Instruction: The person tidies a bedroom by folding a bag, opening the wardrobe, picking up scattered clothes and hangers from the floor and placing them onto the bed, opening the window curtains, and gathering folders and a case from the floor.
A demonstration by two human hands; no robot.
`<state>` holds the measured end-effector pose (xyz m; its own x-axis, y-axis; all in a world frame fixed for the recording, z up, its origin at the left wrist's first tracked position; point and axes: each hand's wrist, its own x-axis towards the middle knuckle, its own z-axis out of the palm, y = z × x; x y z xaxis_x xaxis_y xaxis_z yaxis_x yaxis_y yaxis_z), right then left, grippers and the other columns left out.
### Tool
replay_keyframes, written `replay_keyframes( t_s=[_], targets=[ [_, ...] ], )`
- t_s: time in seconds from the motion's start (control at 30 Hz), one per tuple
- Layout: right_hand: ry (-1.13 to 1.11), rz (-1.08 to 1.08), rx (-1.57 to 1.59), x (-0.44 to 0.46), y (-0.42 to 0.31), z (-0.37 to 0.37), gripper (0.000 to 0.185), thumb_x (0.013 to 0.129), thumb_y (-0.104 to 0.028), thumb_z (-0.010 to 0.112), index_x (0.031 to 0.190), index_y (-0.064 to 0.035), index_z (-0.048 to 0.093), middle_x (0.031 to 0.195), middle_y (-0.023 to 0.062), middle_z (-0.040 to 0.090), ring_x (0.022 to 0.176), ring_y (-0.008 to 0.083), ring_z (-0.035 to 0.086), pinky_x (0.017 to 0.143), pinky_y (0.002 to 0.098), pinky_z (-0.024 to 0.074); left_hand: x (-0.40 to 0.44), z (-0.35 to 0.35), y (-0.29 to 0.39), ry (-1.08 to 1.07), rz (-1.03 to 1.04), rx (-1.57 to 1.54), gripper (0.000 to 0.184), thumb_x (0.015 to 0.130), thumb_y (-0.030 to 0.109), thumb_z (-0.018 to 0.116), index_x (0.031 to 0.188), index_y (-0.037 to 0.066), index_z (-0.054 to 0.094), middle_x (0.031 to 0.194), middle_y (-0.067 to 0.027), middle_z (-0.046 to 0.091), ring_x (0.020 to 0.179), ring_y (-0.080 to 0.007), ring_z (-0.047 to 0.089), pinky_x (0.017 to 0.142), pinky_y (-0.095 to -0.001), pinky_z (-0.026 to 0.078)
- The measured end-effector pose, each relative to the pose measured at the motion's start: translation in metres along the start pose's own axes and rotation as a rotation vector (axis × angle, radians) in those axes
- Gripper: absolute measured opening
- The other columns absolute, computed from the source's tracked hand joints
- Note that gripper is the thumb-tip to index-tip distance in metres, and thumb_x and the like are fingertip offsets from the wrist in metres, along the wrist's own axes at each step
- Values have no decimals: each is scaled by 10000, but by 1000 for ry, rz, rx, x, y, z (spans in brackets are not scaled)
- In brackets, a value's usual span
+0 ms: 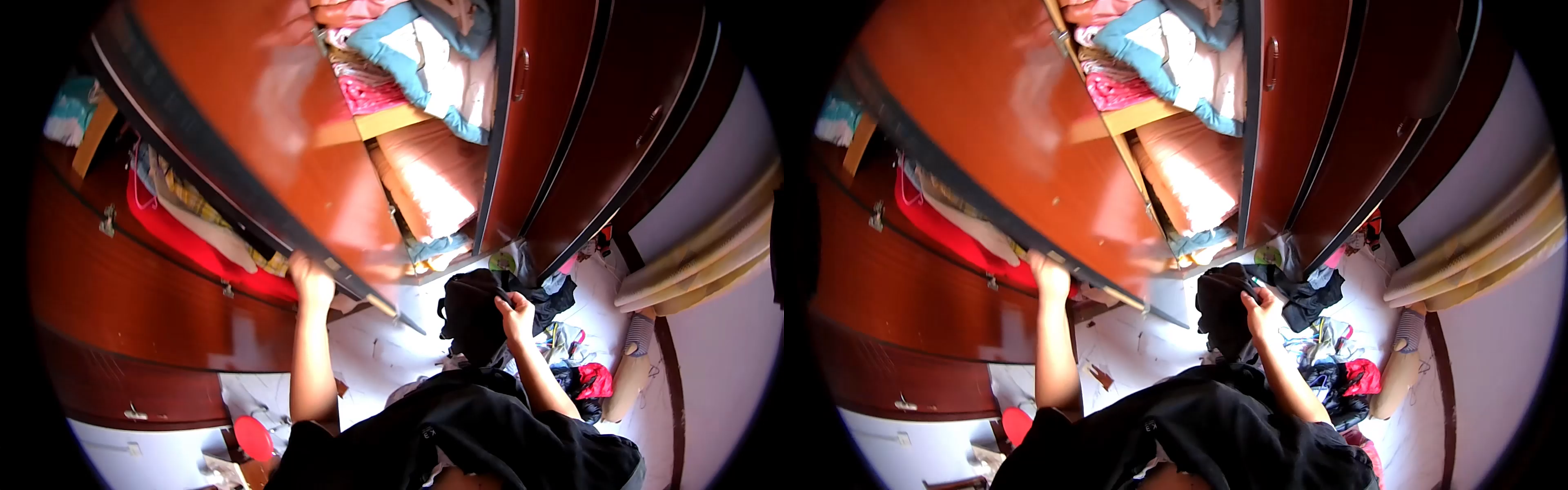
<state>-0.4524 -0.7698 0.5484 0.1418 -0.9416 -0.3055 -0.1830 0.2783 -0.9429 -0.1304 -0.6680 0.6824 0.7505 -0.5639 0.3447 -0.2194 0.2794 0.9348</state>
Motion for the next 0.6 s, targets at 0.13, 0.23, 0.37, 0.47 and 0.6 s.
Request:
replay_keyframes(
  t_s=[0.13, 0.23, 0.37, 0.47, 0.6],
  targets=[
    [-69, -28, -30, -19, 8, 4, 88, 776, -78, 636, 757, -6, 589, 665, -56, 515, 619, 36, 427, 567, 198, 336, -19, 47, 32, -151, 128, 302, 132, 897, 41, 407, 990, -6, 488, 833, -76, 536, 782, -141, 496, 726, -260, 408],
    [-151, -38, -90, -38, 5, 7, 98, 781, -86, 630, 796, 5, 596, 681, -40, 534, 634, 43, 438, 578, 205, 349, -31, 52, 29, -88, -9, 284, 222, 898, 52, 426, 1108, -7, 468, 913, -107, 557, 831, -169, 522, 784, -287, 421],
    [-266, -84, -112, -76, 18, 7, 187, 754, -157, 654, 783, 21, 603, 589, 8, 544, 555, 60, 459, 512, 237, 374, -77, 32, -6, -210, -12, 99, 517, 870, 16, 466, 1353, 55, 285, 1164, -115, 497, 954, -176, 516, 801, -286, 437],
    [-485, -215, -453, -94, 14, 6, 244, 737, -182, 660, 822, 44, 624, 653, 134, 615, 605, 142, 570, 571, 294, 437, -124, -2, -20, -332, -197, 113, 607, 843, 21, 506, 1385, 86, 241, 1205, -104, 465, 1010, -174, 489, 826, -288, 432],
    [-995, -311, -624, -123, 5, 25, 262, 738, -203, 655, 834, 39, 627, 738, 199, 615, 700, 298, 618, 630, 330, 467, -210, -61, -47, -671, -466, 184, 773, 698, 64, 551, 1397, 99, 224, 1410, -185, 259, 1291, -282, 294, 1047, -334, 244]
  ],
)
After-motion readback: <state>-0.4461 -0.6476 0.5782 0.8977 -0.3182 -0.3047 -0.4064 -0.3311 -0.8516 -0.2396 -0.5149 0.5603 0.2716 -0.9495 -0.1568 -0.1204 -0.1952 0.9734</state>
